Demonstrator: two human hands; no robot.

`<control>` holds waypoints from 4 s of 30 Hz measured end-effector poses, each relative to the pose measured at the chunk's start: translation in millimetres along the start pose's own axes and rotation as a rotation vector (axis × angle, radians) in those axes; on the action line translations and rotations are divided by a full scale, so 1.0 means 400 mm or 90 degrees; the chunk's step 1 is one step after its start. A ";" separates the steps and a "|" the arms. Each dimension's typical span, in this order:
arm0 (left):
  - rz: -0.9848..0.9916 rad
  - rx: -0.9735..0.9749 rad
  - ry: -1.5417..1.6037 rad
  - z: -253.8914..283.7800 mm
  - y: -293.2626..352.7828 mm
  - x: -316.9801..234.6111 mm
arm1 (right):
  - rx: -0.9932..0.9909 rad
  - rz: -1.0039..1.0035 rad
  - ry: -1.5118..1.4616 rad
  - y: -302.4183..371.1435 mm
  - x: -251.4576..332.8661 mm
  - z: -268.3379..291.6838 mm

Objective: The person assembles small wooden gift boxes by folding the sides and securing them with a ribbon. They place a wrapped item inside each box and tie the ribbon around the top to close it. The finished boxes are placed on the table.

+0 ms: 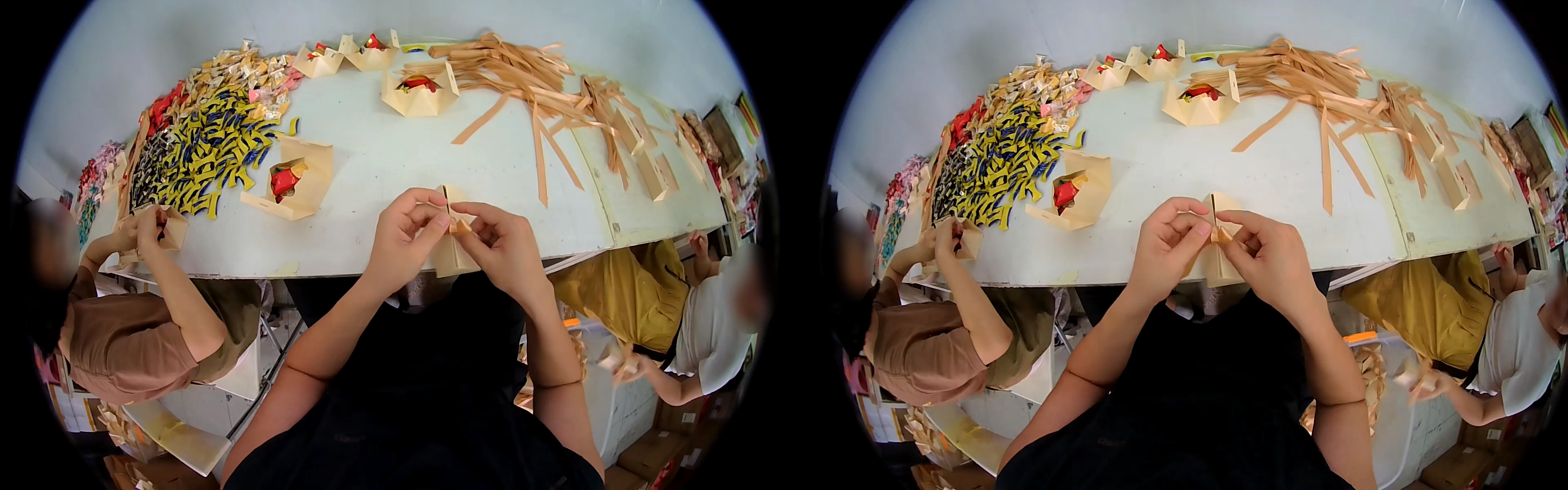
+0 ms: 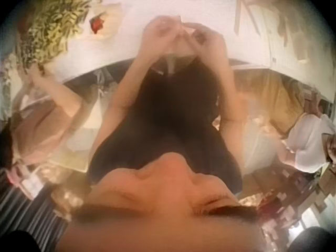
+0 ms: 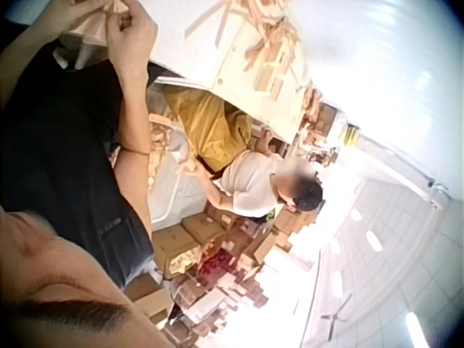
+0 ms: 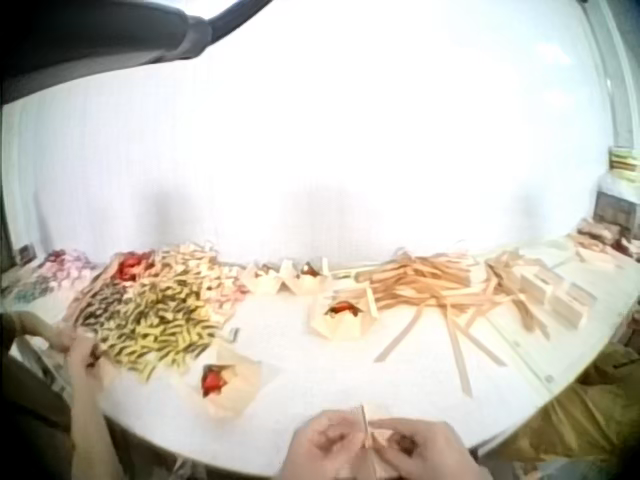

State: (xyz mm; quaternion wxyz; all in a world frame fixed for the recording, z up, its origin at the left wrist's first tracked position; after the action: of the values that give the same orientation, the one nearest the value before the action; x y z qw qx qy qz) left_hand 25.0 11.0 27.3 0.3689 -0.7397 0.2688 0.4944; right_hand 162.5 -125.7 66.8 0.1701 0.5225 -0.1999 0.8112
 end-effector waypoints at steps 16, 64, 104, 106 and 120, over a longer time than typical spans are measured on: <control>0.105 -0.061 -0.043 0.018 0.004 0.018 | -0.155 0.072 -0.274 0.010 -0.075 -0.117; 0.061 -0.276 -0.599 0.237 0.056 -0.076 | 0.109 0.485 0.307 -0.135 -0.016 0.074; -0.133 -0.095 -0.358 0.114 0.056 0.020 | -0.085 0.459 0.353 -0.506 -0.270 0.140; -0.190 -0.125 -0.419 0.117 0.056 0.034 | -0.116 0.289 0.103 -0.462 -0.211 0.118; -0.156 -0.278 -0.465 0.083 0.065 0.033 | -0.044 -0.052 -0.280 -0.064 -0.113 -0.168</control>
State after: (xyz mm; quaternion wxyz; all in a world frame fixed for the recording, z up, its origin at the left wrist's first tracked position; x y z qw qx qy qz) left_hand -7.5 22.4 0.1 0.3307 -0.6037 -0.0794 0.7211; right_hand 140.4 -72.7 4.0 0.1727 0.6881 -0.2384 0.6632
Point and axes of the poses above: each hand's wrist, its own y-axis away from the middle knuckle, its own z-axis out of the back of the hand, x = y × z, the point moved 1 cm from there along -y, towards the middle knuckle, and after that the axes turned 2 degrees about -y, right-handed, at the moved point
